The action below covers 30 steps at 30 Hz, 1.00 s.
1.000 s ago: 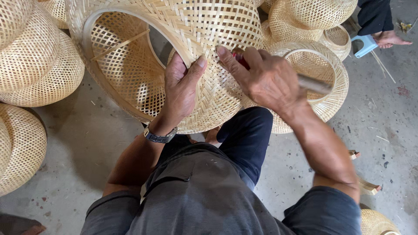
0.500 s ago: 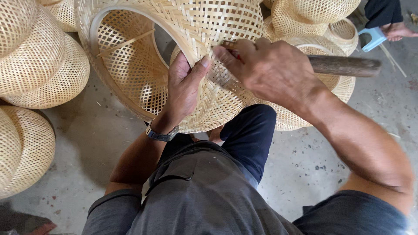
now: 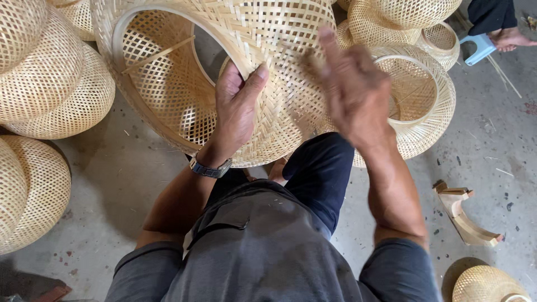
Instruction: The person holds a woven bamboo basket and uses a red utility knife to trim excess bamboo strands from the rim. The person rotates the basket to access different sections of the rim while cutting.
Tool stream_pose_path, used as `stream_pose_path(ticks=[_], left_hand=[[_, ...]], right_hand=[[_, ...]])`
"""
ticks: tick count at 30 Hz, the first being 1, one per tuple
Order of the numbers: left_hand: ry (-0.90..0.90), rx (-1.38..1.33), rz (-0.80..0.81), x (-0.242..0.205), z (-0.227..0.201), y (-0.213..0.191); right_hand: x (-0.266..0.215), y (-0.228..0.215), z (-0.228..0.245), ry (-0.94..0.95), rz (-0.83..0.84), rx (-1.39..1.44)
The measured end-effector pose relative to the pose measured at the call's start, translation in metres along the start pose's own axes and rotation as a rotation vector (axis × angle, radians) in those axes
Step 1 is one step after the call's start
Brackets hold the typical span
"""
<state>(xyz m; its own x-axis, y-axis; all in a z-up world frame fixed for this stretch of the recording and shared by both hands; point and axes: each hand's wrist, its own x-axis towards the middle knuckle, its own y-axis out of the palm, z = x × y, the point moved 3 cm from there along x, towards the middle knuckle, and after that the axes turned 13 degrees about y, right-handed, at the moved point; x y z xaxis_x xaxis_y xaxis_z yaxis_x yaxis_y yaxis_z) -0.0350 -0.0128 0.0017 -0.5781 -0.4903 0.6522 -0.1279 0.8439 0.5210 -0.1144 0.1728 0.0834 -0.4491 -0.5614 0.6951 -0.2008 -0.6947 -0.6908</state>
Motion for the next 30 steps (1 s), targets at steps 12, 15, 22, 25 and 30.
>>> stream_pose_path(ticks=[12, 15, 22, 25, 30], left_hand=[[0.033, 0.020, -0.020, -0.001, -0.006, -0.002], [0.053, 0.025, -0.024, -0.001, -0.003, -0.001], [0.020, 0.006, -0.025, -0.005, -0.004, -0.005], [0.022, 0.002, 0.003, -0.006, -0.006, -0.009], [-0.050, -0.113, -0.049, -0.008, -0.011, -0.015]], right_hand=[[-0.038, 0.006, 0.025, 0.149, 0.210, 0.109], [-0.033, 0.004, 0.035, 0.090, 0.222, 0.058], [-0.024, 0.005, 0.041, 0.069, 0.214, 0.026], [-0.024, 0.014, 0.035, 0.109, 0.233, 0.201], [-0.036, 0.022, 0.017, 0.224, 0.123, 0.270]])
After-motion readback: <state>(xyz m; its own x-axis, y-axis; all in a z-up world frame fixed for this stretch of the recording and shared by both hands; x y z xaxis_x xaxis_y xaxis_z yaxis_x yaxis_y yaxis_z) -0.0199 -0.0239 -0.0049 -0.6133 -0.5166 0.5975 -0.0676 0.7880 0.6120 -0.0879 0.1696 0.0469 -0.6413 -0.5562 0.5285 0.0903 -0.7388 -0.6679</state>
